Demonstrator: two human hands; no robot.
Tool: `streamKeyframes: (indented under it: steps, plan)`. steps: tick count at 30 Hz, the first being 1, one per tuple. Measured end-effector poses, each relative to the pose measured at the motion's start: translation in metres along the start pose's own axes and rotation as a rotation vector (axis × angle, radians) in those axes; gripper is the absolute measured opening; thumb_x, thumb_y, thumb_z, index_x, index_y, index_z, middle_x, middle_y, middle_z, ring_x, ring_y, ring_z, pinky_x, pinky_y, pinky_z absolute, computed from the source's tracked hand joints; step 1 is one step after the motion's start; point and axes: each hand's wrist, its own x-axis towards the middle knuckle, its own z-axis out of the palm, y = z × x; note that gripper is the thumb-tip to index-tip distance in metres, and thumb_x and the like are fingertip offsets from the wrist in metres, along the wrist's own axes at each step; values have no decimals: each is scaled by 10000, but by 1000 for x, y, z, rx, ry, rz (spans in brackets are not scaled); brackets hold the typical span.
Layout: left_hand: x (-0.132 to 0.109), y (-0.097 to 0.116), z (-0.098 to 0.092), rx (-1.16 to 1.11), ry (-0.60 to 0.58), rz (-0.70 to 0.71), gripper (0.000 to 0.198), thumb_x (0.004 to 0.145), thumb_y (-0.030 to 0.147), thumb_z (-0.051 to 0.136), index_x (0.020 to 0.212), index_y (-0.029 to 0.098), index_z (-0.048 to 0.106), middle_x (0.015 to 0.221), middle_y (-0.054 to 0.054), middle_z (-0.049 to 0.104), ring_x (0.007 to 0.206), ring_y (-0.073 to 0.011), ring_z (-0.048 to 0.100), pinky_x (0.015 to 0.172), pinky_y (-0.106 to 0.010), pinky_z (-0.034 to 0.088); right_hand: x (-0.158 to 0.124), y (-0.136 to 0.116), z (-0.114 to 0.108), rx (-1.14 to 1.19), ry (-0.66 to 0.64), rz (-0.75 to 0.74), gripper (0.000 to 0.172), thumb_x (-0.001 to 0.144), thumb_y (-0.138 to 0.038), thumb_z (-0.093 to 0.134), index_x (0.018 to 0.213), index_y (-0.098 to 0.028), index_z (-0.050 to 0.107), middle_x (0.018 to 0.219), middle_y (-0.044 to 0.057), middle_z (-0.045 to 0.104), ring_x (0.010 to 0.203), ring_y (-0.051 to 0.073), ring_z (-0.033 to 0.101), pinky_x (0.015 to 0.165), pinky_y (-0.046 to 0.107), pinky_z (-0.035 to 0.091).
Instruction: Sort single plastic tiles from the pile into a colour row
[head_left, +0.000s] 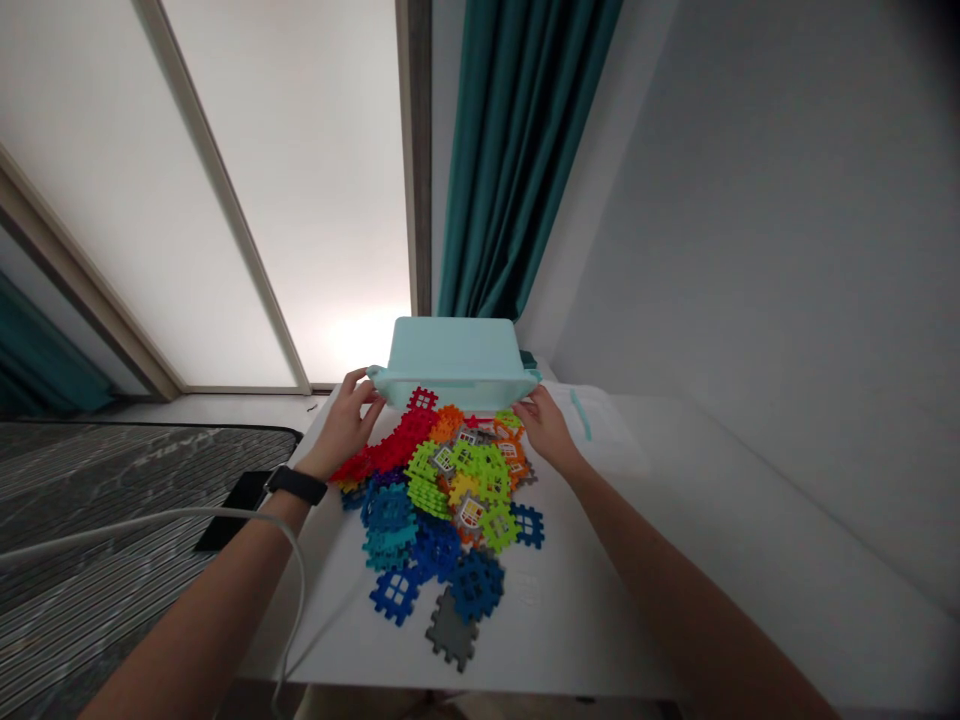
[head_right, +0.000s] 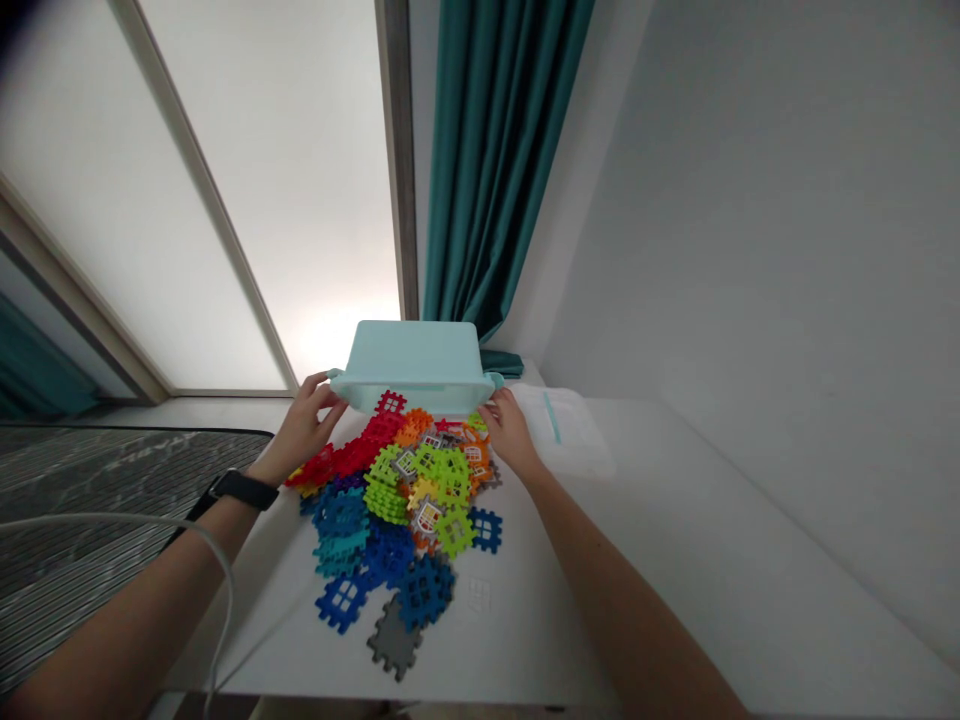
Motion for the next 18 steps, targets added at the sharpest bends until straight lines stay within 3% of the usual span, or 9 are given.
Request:
streamKeyframes:
  steps: [6,14,18]
  plan:
    - [12,-11,4,-87,-65,-99,264,981,371,506,1138,178,595,1313,-132,502,811,-151,707,830,-401,632,15,3,5,-31,-27,-3,220,911,-393,559,1040,-227,622,1094,87,596,1048,266,611,919,485,580]
    - [25,-14,2,-105,-2,-94,256,971,338,533,1168,184,587,1346,-134,488,843,-144,687,852,-398,634,29,1,8,-24,-30,2,243,922,-413,565,1074,-232,620,1126,86,557,962,231,621,865,430,609]
    - [30,-21,1,-153,18,-189,270,930,309,563,1179,206,587,1300,-109,510,844,-150,659,821,-396,622,36,2,19,5,-20,41,281,929,-430,530,1111,-228,601,1174,95,542,917,219,641,796,412,631]
